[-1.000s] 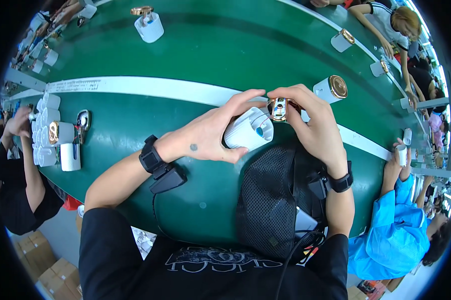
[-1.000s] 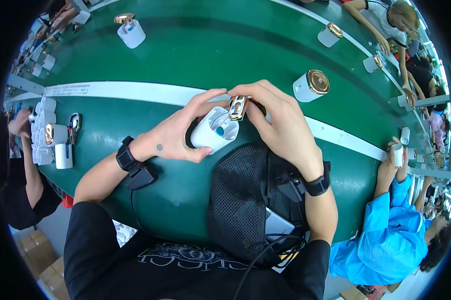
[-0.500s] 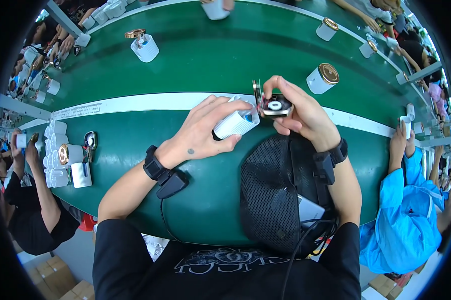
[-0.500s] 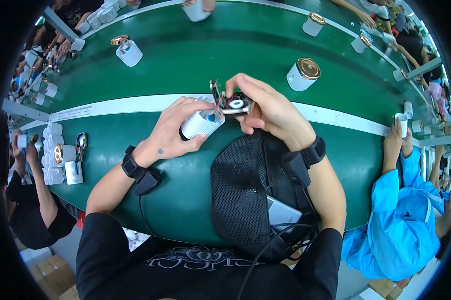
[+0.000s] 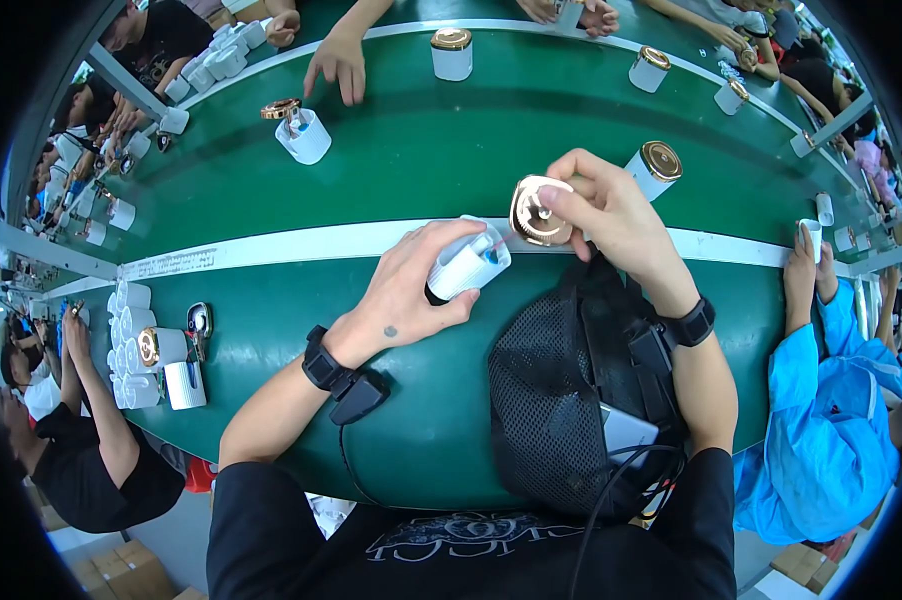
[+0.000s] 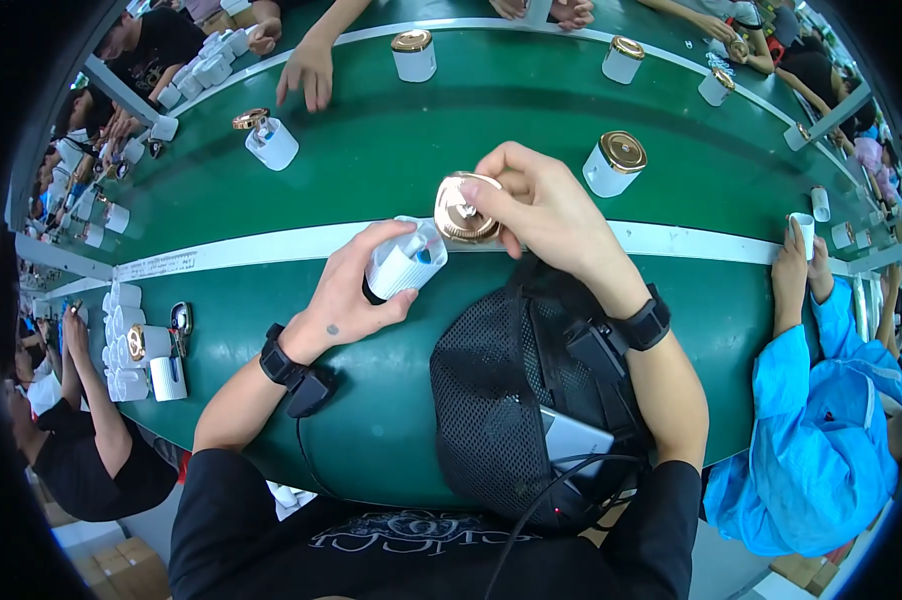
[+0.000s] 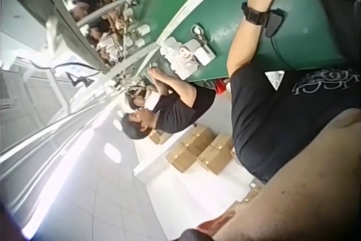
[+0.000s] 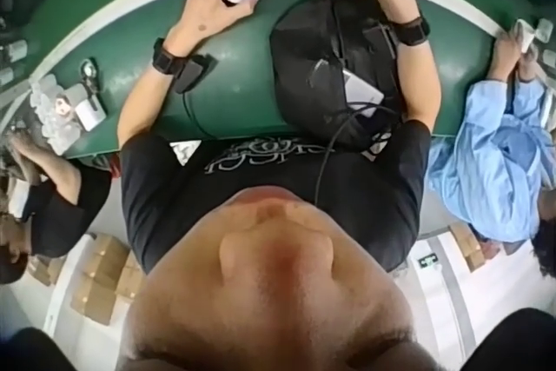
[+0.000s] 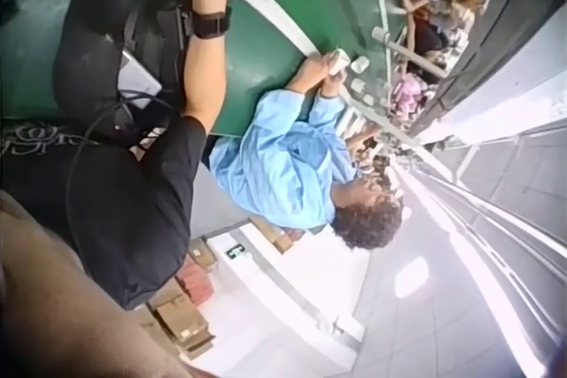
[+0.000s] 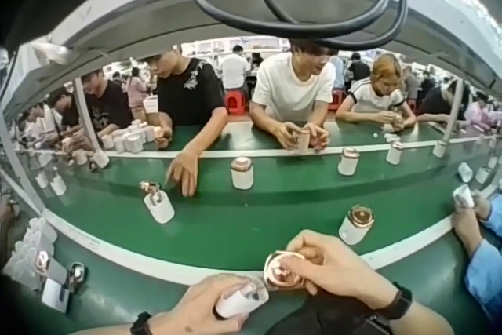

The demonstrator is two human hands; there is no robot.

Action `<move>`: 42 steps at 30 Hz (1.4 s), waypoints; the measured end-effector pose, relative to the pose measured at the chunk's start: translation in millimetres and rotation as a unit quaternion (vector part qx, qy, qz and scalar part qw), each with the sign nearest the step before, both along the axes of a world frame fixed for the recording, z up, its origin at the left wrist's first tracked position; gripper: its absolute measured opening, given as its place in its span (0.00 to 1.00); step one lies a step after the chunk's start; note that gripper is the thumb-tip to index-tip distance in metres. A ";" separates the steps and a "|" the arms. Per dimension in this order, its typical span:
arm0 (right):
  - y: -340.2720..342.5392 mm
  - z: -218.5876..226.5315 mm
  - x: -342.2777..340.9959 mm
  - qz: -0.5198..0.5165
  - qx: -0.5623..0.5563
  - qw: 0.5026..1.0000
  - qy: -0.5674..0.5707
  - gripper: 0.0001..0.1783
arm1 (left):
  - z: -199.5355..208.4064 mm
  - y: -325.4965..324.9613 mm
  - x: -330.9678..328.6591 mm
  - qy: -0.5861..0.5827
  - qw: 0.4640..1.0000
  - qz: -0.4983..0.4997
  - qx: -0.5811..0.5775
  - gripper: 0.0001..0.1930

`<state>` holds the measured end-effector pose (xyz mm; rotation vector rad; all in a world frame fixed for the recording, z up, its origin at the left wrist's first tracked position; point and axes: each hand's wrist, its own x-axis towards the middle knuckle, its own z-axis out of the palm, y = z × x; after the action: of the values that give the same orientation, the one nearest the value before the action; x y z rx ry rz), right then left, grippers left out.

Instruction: The person assembles humidifiers by hand, picking up a white base and a gold-colored cap, fitting the internal wires together, and pressing the cap onto the base. They then place the assembled unit back onto the assembly line and pick up a small electronic component.

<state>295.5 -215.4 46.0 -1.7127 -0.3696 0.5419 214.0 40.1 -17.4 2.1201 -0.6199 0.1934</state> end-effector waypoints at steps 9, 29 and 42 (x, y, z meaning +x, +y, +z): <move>11.7 3.8 -11.1 -0.025 0.251 0.959 0.130 0.13 | 3.0 -2.6 1.3 -0.050 0.997 -0.030 0.041 0.31; -3.2 -21.0 7.1 0.115 0.065 0.991 -0.022 0.12 | -9.8 -2.3 -7.5 -0.077 0.991 -0.070 0.080 0.22; -12.2 -6.4 2.2 0.180 0.127 0.967 0.127 0.12 | -9.6 -3.0 -3.2 -0.054 0.993 -0.095 -0.036 0.25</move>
<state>297.7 -227.6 39.6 -1.3143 -0.5456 0.9282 210.8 37.1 -27.0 1.9770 -0.8622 0.2223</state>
